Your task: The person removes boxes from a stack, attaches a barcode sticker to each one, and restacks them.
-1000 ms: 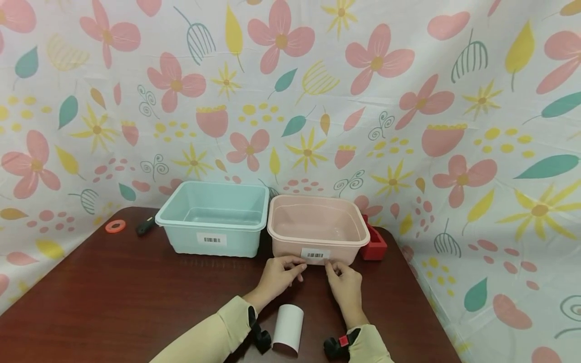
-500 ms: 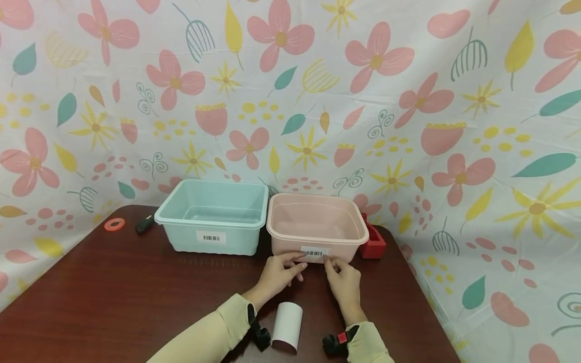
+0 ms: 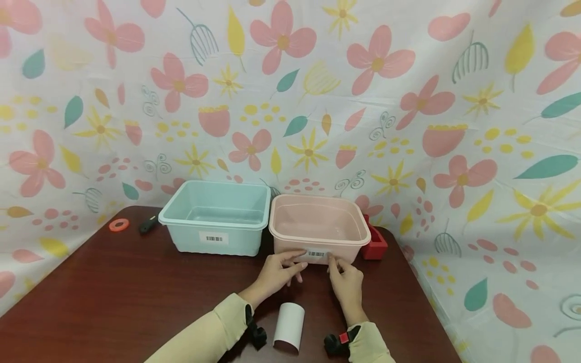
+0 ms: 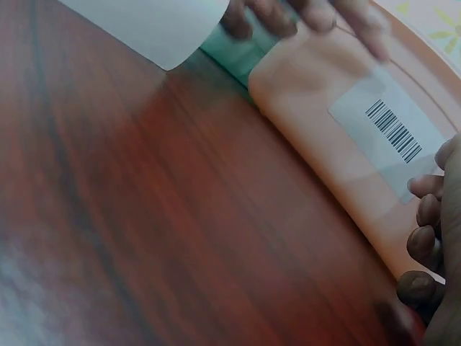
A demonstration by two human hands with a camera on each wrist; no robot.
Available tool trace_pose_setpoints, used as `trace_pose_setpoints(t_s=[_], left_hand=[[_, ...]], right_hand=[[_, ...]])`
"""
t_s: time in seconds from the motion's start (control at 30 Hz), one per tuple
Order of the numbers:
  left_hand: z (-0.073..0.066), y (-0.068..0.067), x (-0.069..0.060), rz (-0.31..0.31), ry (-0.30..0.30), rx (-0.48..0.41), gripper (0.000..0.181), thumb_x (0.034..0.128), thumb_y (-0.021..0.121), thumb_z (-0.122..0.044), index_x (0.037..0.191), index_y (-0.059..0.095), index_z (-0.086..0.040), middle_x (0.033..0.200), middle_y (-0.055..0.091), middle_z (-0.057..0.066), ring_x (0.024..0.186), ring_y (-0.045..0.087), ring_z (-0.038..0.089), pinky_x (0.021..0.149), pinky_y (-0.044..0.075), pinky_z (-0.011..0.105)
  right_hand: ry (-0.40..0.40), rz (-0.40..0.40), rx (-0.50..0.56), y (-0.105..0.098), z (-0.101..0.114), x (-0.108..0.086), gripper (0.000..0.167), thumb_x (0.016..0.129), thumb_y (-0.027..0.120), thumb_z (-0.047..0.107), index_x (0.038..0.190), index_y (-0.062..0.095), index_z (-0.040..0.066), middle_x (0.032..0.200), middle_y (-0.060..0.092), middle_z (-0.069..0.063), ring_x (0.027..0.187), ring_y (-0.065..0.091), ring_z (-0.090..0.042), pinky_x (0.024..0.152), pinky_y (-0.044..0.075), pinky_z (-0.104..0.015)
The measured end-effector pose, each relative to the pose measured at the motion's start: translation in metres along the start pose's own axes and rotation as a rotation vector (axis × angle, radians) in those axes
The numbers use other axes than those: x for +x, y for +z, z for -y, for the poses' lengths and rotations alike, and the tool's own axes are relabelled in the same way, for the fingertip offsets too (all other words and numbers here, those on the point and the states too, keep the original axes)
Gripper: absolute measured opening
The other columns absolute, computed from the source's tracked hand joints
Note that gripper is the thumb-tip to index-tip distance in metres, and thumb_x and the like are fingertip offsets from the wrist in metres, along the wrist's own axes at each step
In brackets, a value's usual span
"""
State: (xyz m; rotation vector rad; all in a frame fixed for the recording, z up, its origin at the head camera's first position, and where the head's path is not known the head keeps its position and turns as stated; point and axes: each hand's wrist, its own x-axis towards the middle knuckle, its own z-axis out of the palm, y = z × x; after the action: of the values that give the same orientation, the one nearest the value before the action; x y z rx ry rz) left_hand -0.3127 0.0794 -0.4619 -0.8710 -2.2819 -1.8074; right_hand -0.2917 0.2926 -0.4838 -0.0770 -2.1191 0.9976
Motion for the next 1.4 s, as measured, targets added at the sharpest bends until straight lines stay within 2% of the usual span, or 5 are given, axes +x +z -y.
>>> trace_pose_setpoints(t_s=[0.33,0.67,0.97,1.13,1.4], left_hand=[[-0.054,-0.062,0.008,0.088,0.127,0.1,0.031,0.0964,0.071,-0.027,0.126,0.071,-0.019,0.069,0.071,-0.006,0.051,0.062,0.025,0.045,0.05,0.028],[-0.099,-0.207,-0.007,-0.192,0.094,0.328,0.033,0.0955,0.071,-0.035,0.124,0.072,-0.019,0.096,0.074,-0.002,0.09,0.068,0.025,0.068,0.054,0.036],[-0.074,-0.317,-0.038,-0.279,-0.33,0.565,0.093,0.0937,0.059,-0.063,0.157,0.028,-0.003,0.153,0.038,0.025,0.138,0.038,0.045,0.107,0.035,0.063],[-0.048,-0.33,-0.042,-0.186,-0.477,0.456,0.107,0.0907,0.06,-0.067,0.159,0.014,0.002,0.16,0.023,0.029,0.144,0.027,0.047,0.111,0.03,0.062],[-0.029,-0.334,-0.048,-0.155,-0.468,0.277,0.103,0.0885,0.07,-0.059,0.16,0.02,-0.004,0.158,0.032,0.024,0.143,0.032,0.043,0.111,0.031,0.062]], right_hand=[[-0.165,-0.138,0.123,-0.005,-0.003,0.003,0.036,0.092,0.071,0.01,0.057,0.063,0.015,0.05,0.053,0.007,0.046,0.042,-0.003,0.046,0.032,-0.018],[-0.514,-0.349,0.309,-0.045,0.029,0.055,0.011,0.087,0.066,-0.003,0.077,0.066,-0.009,0.077,0.062,-0.021,0.072,0.054,-0.014,0.072,0.037,-0.014],[0.161,-0.103,0.131,-0.066,0.026,0.105,0.042,0.101,0.057,0.038,0.127,0.065,0.005,0.133,0.055,-0.016,0.122,0.05,-0.031,0.099,0.038,-0.044],[0.447,-0.088,0.096,-0.066,0.009,0.108,0.058,0.098,0.054,0.049,0.136,0.058,0.005,0.126,0.059,-0.012,0.115,0.053,-0.025,0.09,0.042,-0.031],[0.533,0.222,0.107,-0.061,-0.002,0.102,0.072,0.099,0.049,0.055,0.143,0.048,-0.002,0.133,0.052,-0.022,0.111,0.051,-0.029,0.088,0.043,-0.035]])
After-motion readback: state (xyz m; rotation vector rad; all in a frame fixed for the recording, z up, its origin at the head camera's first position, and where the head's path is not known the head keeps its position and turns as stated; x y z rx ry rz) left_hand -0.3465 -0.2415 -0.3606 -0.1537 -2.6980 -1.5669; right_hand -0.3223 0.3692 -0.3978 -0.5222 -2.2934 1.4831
